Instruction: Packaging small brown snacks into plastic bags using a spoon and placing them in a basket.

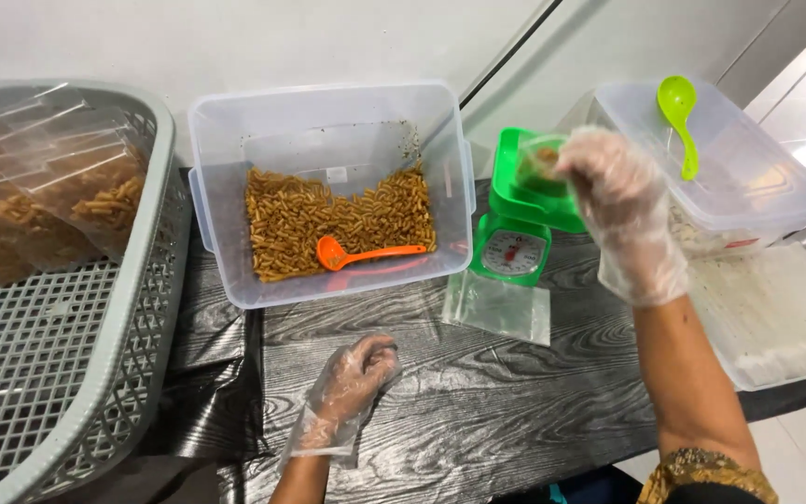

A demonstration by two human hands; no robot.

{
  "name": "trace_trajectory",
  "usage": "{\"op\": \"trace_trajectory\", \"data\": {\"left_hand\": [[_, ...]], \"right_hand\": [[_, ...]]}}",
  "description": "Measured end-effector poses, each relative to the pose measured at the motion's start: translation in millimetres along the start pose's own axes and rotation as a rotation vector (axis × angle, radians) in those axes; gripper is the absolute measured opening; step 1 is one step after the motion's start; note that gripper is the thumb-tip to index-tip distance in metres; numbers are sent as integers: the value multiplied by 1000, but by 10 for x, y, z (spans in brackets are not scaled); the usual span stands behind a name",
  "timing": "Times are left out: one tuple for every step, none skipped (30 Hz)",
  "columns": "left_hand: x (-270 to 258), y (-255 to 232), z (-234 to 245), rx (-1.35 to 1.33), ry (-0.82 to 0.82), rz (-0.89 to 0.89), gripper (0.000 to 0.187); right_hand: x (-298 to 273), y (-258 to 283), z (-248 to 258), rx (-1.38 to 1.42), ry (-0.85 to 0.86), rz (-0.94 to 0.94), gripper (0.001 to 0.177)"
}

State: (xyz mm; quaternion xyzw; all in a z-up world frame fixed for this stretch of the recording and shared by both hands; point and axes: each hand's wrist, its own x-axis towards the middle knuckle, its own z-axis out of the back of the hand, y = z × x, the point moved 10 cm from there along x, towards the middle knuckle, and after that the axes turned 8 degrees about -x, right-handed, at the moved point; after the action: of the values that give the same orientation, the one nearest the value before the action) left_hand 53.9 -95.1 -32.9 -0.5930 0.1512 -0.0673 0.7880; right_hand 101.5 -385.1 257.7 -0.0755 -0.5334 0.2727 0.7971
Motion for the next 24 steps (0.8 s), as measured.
{"op": "trace_trajectory", "data": {"left_hand": [[2, -22, 11, 27, -1, 3, 39], [-23, -26, 11, 56, 3, 13, 39], [9, 51, -5, 54, 7, 16, 39], [43, 105, -2, 58, -6, -1, 40], [74, 159, 0, 61, -19, -19, 41], [56, 117, 2, 60, -18, -17, 41], [35, 74, -2, 35, -11, -14, 41], [23, 24, 8, 13, -4, -14, 41], [19, 4, 10, 15, -4, -14, 41], [8, -17, 7, 24, -2, -15, 39], [-2, -40, 4, 33, 0, -17, 37], [-3, -56, 2, 35, 1, -18, 37], [-5, -53, -10, 14, 13, 0, 38], [-11, -49, -22, -6, 26, 20, 40], [3, -13, -21, -3, 28, 20, 40], [21, 10, -29, -5, 33, 6, 41], [39, 34, -35, -7, 38, -7, 43], [39, 49, -44, -6, 41, -6, 43], [38, 56, -42, -17, 33, -14, 42], [48, 54, -35, -28, 23, -24, 41], [56, 36, -31, -27, 25, -26, 41], [47, 36, -23, 6, 17, -17, 40], [38, 35, -17, 38, 9, -9, 39], [48, 79, -28, 40, 11, -10, 39]], "right_hand": [[33, 127, 83, 78, 11, 46, 16], [37, 267, 174, 159, 27, 88, 19], [4, 295, 209, 158, 32, 86, 19], [-32, 330, 257, 157, 29, 91, 13], [-68, 365, 308, 156, 25, 97, 11], [-170, 344, 284, 157, 27, 96, 11], [-271, 307, 246, 170, 47, 77, 10], [-368, 271, 205, 183, 64, 58, 13], [-383, 271, 233, 183, 64, 56, 13], [-407, 288, 247, 179, 87, 66, 15], [-431, 303, 260, 174, 110, 75, 18], [-407, 342, 321, 173, 109, 73, 18], [-381, 390, 402, 135, 88, 84, 13], [-360, 441, 486, 96, 68, 94, 9], [-360, 478, 568, 94, 68, 90, 9], [-354, 488, 670, 139, 47, 64, 10], [-349, 498, 769, 185, 27, 38, 11], [-478, 513, 760, 183, 29, 36, 11], [-605, 489, 770, 207, 8, -5, 13], [-725, 458, 776, 230, -15, -43, 16], [-771, 555, 796, 227, -15, -44, 16], [-842, 557, 741, 249, 54, -159, 4], [-931, 563, 685, 270, 122, -274, 17], [-987, 725, 664, 268, 122, -277, 17]]}}
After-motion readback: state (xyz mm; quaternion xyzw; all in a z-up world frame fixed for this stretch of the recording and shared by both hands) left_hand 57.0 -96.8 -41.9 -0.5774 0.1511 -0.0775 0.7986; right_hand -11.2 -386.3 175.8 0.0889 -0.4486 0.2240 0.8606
